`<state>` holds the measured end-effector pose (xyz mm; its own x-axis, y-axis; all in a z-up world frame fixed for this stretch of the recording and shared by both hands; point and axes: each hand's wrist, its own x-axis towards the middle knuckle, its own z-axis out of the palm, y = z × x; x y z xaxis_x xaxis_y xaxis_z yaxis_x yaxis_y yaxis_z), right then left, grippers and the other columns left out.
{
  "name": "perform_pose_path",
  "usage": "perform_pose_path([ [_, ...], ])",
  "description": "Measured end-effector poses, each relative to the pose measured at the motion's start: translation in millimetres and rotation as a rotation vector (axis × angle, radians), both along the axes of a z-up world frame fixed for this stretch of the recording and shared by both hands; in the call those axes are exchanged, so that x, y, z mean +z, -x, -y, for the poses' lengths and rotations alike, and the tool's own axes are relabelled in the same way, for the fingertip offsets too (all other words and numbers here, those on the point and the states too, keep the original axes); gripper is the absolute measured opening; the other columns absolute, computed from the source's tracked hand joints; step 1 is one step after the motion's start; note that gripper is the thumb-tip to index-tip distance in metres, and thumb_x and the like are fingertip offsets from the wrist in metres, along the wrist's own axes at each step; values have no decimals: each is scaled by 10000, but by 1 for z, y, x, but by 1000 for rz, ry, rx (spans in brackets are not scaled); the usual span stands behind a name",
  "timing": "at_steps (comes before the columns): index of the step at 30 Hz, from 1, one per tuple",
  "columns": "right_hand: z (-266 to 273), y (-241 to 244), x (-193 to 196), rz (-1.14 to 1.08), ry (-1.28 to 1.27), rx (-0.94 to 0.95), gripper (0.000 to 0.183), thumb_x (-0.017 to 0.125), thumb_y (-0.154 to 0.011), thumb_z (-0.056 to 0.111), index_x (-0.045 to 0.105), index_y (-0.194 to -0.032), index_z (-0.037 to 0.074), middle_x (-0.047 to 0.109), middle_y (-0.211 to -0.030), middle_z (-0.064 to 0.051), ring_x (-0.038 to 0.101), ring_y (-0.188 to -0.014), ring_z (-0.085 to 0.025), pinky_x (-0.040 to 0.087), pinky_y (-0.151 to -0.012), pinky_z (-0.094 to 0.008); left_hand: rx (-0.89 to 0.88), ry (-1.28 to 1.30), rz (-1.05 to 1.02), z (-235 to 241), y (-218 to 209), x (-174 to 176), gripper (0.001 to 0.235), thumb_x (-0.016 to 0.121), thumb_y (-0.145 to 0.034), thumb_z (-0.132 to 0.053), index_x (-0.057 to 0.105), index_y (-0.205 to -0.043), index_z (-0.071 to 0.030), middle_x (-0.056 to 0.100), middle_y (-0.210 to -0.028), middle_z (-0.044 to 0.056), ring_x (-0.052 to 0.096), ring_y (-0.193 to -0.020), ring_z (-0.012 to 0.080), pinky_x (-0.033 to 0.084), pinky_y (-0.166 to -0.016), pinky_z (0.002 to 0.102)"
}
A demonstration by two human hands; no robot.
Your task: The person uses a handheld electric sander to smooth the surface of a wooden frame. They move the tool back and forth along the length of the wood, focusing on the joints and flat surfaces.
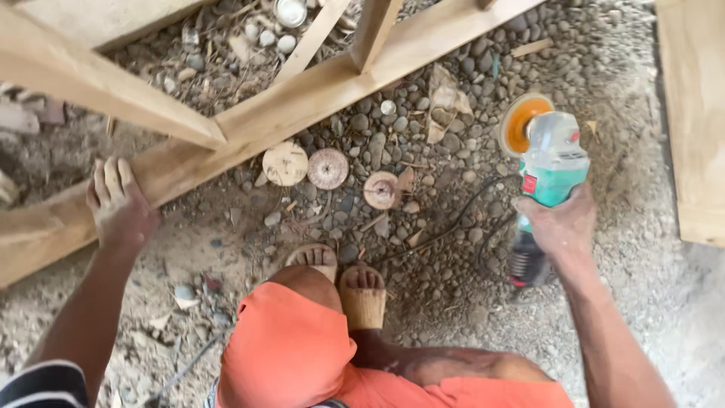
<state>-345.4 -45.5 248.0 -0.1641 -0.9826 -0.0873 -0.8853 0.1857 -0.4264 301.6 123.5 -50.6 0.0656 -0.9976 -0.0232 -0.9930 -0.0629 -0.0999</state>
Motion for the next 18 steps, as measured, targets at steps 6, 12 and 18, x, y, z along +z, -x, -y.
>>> perform_pose_path([
  [6, -20, -11, -81, 1037, -311, -268, 267, 722, -787, 17, 661, -1047, -2, 706, -816, -104, 703, -638, -207, 606, -596, -335, 178, -107, 36, 16, 7, -6, 1089, 769, -745, -178, 268, -1661, 132, 321, -1697, 339, 292, -1588, 464, 255, -1282, 544],
  [12, -37, -46, -159, 1275, -410, -316, 271, 718, -794, 34, 655, -1050, -28, 705, -810, -116, 695, -634, -229, 587, -579, -362, 690, -487, -382, 19, 62, 9, 842, 641, -1003, -258, 204, -1653, 53, 251, -1662, 371, 277, -1530, 515, 234, -1292, 580],
  [18, -49, -50, -204, 1503, -599, -203, 299, 666, -818, 71, 624, -1097, -28, 705, -886, -123, 719, -766, -282, 616, -721, -430, 381, -150, -528, -49, 120, 61, 664, 599, -1004, -239, 391, -1484, 170, 262, -1590, 415, 281, -1473, 527, 196, -1228, 537],
])
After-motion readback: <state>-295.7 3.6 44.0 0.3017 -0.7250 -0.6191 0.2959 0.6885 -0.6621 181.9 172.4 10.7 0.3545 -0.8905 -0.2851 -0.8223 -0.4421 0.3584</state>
